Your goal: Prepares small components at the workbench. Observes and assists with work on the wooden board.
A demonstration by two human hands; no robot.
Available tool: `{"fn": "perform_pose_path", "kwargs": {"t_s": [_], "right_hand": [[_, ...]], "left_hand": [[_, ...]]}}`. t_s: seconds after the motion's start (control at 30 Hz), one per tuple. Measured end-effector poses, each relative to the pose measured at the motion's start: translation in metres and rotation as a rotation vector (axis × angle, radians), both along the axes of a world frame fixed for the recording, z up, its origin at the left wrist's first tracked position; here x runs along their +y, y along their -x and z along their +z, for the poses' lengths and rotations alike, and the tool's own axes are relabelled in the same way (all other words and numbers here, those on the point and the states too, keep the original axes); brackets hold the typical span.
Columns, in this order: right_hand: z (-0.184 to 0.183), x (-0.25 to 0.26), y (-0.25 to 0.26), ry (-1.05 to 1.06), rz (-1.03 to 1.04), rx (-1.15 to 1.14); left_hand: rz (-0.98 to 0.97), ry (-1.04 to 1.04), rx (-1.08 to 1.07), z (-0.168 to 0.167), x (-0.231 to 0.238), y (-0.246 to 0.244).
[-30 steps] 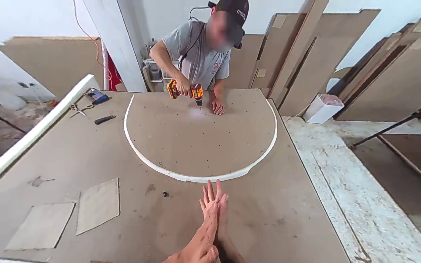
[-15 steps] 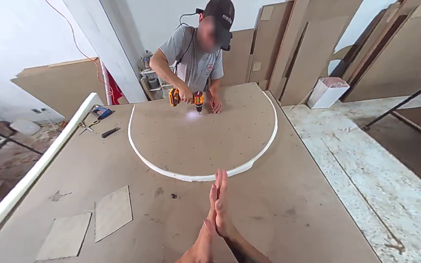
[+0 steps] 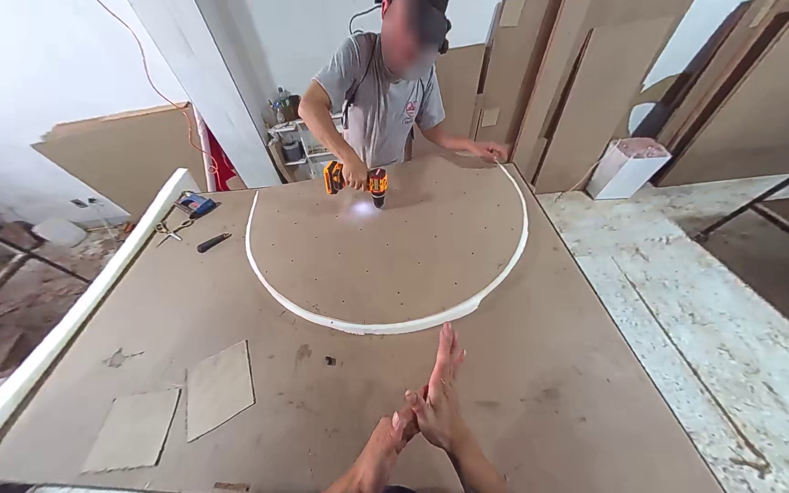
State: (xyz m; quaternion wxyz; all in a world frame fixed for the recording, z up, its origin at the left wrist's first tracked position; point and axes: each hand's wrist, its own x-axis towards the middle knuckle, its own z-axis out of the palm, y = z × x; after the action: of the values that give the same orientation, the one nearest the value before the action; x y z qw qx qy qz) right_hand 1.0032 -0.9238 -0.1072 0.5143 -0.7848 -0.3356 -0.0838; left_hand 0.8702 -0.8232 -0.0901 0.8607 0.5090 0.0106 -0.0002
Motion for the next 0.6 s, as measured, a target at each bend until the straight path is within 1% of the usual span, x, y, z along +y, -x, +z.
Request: {"fn": "perform_pose_path", "kwargs": {"t_s": [0.07,0.17,0.23,0.27,0.4,0.43,0.47,0.53,0.57,0.6], "right_hand": [[0.001,-0.001,0.0,-0.099,0.042,0.193],[0.011,0.002,-0.007,-0.336,0.118,0.382],[0.017,0.005,-0.01,-0.517,0.178,0.575],[0.02,0.005,-0.01,-0.574,0.191,0.69],[0.037,0.011,-0.004,-0.731,0.245,1.068],[0.041,0.013,-0.002,-0.744,0.258,1.101],[0.043,0.016,-0.001,-0.754,0.266,1.071],[0.049,0.022,0.002,-0.788,0.301,0.918],[0.058,0.023,0.006,-0.786,0.303,0.858],[0.077,0.024,0.01,-0.766,0.274,0.817]], "left_hand": [[-0.024,-0.162,-0.076,0.0,0.0,0.001],[-0.068,-0.488,-0.277,0.01,0.003,-0.005],[-0.087,-0.586,-0.376,0.016,0.004,-0.01],[-0.095,-0.61,-0.404,0.018,0.003,-0.011],[-0.067,-0.734,-0.484,0.019,0.001,-0.016],[-0.033,-0.781,-0.485,0.017,0.0,-0.018],[0.009,-0.816,-0.483,0.016,-0.002,-0.019],[0.097,-0.87,-0.484,0.02,-0.005,-0.023],[0.145,-0.885,-0.486,0.026,-0.007,-0.026],[0.184,-0.904,-0.482,0.036,-0.007,-0.031]]}}
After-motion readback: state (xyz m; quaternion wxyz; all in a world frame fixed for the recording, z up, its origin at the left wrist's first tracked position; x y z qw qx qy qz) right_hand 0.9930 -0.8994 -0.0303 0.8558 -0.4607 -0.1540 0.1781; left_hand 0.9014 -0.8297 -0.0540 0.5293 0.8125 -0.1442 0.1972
